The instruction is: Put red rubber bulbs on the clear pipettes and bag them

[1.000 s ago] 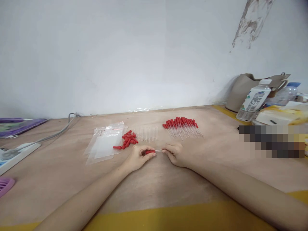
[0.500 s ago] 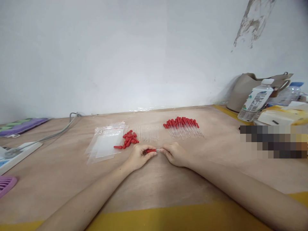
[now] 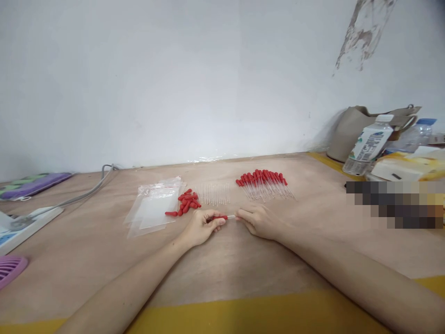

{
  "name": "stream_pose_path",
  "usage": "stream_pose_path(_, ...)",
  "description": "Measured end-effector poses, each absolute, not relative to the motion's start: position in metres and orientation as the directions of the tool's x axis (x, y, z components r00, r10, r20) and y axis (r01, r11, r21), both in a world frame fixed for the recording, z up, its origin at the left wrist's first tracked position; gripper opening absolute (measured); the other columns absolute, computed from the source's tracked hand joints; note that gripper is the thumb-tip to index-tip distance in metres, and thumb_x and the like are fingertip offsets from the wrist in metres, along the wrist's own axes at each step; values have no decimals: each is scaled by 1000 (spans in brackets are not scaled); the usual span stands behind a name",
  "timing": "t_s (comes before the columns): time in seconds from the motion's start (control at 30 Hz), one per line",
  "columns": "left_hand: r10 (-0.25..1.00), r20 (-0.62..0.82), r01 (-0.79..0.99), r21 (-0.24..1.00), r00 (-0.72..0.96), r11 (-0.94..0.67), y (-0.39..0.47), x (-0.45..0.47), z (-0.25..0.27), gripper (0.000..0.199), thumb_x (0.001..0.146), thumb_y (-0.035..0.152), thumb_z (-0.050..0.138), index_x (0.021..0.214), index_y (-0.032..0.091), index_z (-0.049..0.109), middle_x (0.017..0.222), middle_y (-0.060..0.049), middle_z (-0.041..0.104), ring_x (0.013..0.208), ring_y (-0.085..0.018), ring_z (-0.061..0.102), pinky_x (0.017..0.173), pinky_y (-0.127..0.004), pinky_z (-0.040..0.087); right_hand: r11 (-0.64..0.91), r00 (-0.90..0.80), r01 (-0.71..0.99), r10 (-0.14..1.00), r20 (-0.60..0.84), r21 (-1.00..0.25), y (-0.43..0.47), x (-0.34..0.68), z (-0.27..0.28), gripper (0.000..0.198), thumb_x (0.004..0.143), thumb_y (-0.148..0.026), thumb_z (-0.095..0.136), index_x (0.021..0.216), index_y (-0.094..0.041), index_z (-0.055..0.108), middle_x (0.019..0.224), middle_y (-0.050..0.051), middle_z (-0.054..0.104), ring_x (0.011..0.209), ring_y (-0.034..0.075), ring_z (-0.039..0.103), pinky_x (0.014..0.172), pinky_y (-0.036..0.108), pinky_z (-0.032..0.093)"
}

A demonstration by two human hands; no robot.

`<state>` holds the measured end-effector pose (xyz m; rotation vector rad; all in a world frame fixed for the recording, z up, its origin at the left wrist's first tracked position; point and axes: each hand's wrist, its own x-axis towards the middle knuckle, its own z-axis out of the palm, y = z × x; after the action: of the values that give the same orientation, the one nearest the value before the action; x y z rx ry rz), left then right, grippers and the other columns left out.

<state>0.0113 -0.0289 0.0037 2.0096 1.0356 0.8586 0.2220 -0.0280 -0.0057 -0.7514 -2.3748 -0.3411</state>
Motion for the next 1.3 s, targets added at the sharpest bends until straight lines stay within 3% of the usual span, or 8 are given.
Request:
stream_pose_path(0.4, 876, 136, 283, 914, 462, -291, -25, 8, -1, 23, 77, 33, 58, 83, 12, 65, 62, -1, 62, 53, -9, 56, 54, -22, 48, 806, -758, 484, 192, 623, 341, -27, 228, 0, 30, 89, -12, 29, 79, -15, 56, 63, 2, 52, 60, 12, 42, 56, 25, 29)
stream_pose_path(0.5, 881, 126, 292, 914, 456, -281, -25, 8, 0, 24, 76, 34, 58, 81, 12, 65, 63, -2, 63, 52, -9, 56, 53, -22, 48, 805, -774, 470, 178, 608, 362, -26, 231, 0, 29, 90, -12, 28, 82, -15, 57, 64, 2, 52, 60, 12, 43, 56, 26, 30)
stream_pose_path(0.6, 884, 145, 326, 893, 444, -311, -27, 7, 1, 23, 75, 32, 59, 83, 12, 65, 61, -1, 62, 53, -10, 56, 54, -22, 48, 806, -753, 512, 253, 608, 299, -27, 232, -4, 29, 90, -14, 29, 80, -16, 57, 64, 2, 53, 60, 12, 44, 56, 25, 30)
stream_pose_path(0.77, 865, 220, 400, 817, 450, -416, -28, 7, -2, 23, 71, 34, 64, 83, 14, 67, 59, 0, 62, 53, -11, 56, 51, -21, 46, 791, -628, 610, 445, 639, 49, -31, 225, -16, 25, 89, -24, 36, 78, -16, 56, 68, 3, 57, 61, 11, 47, 56, 24, 32)
stream_pose_path(1.07, 863, 284, 388, 803, 418, -452, -27, 9, -5, 24, 70, 34, 64, 81, 13, 67, 58, -2, 64, 51, -12, 57, 50, -23, 47, 780, -552, 581, 588, 591, -233, -30, 211, -21, 27, 90, -26, 34, 82, -16, 58, 68, 3, 59, 60, 11, 50, 57, 22, 34)
stream_pose_path(1.2, 843, 328, 456, 727, 427, -513, -28, 8, -2, 23, 72, 34, 62, 82, 15, 67, 71, -4, 66, 60, -14, 58, 55, -24, 48, 742, -576, 617, 653, 491, -263, -33, 212, -9, 27, 89, -27, 36, 75, -17, 57, 66, 2, 58, 59, 11, 49, 55, 22, 32)
stream_pose_path(1.3, 844, 354, 490, 695, 403, -526, -27, 7, -1, 37, 70, 32, 64, 104, 17, 60, 85, -4, 64, 64, -13, 58, 59, -25, 49, 699, -568, 675, 697, 438, -236, -33, 218, 3, 23, 86, -27, 42, 71, -17, 55, 68, 3, 58, 64, 12, 49, 58, 22, 32)
